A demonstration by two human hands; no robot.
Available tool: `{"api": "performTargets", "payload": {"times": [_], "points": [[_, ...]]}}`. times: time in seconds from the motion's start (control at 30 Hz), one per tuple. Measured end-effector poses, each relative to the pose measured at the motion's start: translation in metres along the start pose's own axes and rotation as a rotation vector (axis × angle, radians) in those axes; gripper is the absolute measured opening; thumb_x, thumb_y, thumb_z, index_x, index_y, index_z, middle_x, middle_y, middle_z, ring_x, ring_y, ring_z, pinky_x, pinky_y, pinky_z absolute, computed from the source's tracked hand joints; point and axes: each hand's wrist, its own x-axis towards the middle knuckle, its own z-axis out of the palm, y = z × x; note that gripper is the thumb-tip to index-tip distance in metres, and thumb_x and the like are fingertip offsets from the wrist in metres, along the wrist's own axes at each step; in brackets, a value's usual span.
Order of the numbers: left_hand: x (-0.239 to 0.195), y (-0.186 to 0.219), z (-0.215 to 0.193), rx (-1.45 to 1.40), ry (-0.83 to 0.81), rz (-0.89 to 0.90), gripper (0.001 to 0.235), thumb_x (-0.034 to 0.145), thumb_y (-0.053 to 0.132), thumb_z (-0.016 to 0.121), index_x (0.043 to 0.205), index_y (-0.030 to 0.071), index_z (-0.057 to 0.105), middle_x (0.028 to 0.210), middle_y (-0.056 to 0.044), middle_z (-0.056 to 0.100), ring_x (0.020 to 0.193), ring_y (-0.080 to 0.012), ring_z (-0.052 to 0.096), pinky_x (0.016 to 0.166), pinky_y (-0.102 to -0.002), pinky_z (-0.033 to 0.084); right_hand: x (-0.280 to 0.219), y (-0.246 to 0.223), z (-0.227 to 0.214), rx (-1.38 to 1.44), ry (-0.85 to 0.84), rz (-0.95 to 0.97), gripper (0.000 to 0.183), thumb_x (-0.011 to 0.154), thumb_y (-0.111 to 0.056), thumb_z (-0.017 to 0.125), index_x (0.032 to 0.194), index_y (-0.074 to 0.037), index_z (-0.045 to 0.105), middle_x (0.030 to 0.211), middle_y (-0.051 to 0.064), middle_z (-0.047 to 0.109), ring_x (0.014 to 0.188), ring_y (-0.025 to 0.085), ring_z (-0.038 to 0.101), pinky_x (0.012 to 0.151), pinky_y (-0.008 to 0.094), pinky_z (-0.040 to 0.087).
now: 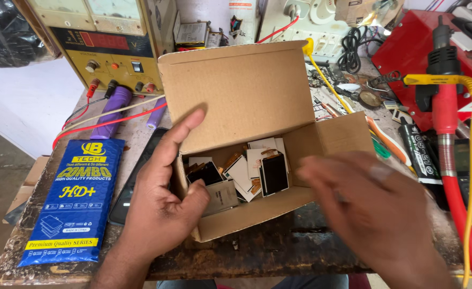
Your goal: The person uses a soldering iron to work on a small electronic component and a phone motherboard. They retrieve a component from a box, apply solder to its connector, and then solder it onto the motherboard.
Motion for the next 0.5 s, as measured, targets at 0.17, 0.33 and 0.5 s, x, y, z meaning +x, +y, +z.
{"api": "performTargets", "payload": {"times": [0.17, 0.33, 0.5], "points": [[0.001, 0.002, 0.004, 0.008, -0.01, 0.033, 0.085, 0.076, -0.014, 0.049, 0.158, 0.006, 0.039, 0.16, -0.015, 0.05, 0.147, -0.0188, 0.047, 0.117, -0.028, 0.037, 0.048, -0.001, 0.032, 0.019, -0.689, 0.014, 0.039, 0.079, -0.026, 0.078, 0.115, -0.013, 0.069, 0.091, 0.014, 0.074, 0.08, 0.038, 0.07, 0.068, 0.05, 0.056], [0.001, 0.001, 0.002, -0.005, -0.014, 0.023, 0.086, 0.075, -0.013, 0.049, 0.158, 0.006, 0.039, 0.158, -0.015, 0.051, 0.144, -0.0184, 0.048, 0.114, -0.027, 0.037, 0.06, -0.007, 0.052, -0.233, -0.89, -0.012, 0.047, 0.076, -0.031, 0.08, 0.116, -0.013, 0.065, 0.087, 0.014, 0.071, 0.084, 0.036, 0.071, 0.071, 0.05, 0.056], [0.004, -0.001, 0.003, -0.037, -0.002, -0.015, 0.085, 0.076, -0.011, 0.049, 0.158, 0.006, 0.039, 0.159, -0.014, 0.051, 0.143, -0.0178, 0.048, 0.111, -0.026, 0.039, 0.057, -0.006, 0.046, -0.092, -0.752, 0.052, 0.033, 0.075, -0.038, 0.081, 0.1, -0.019, 0.072, 0.083, 0.01, 0.072, 0.079, 0.035, 0.071, 0.065, 0.05, 0.053]]}}
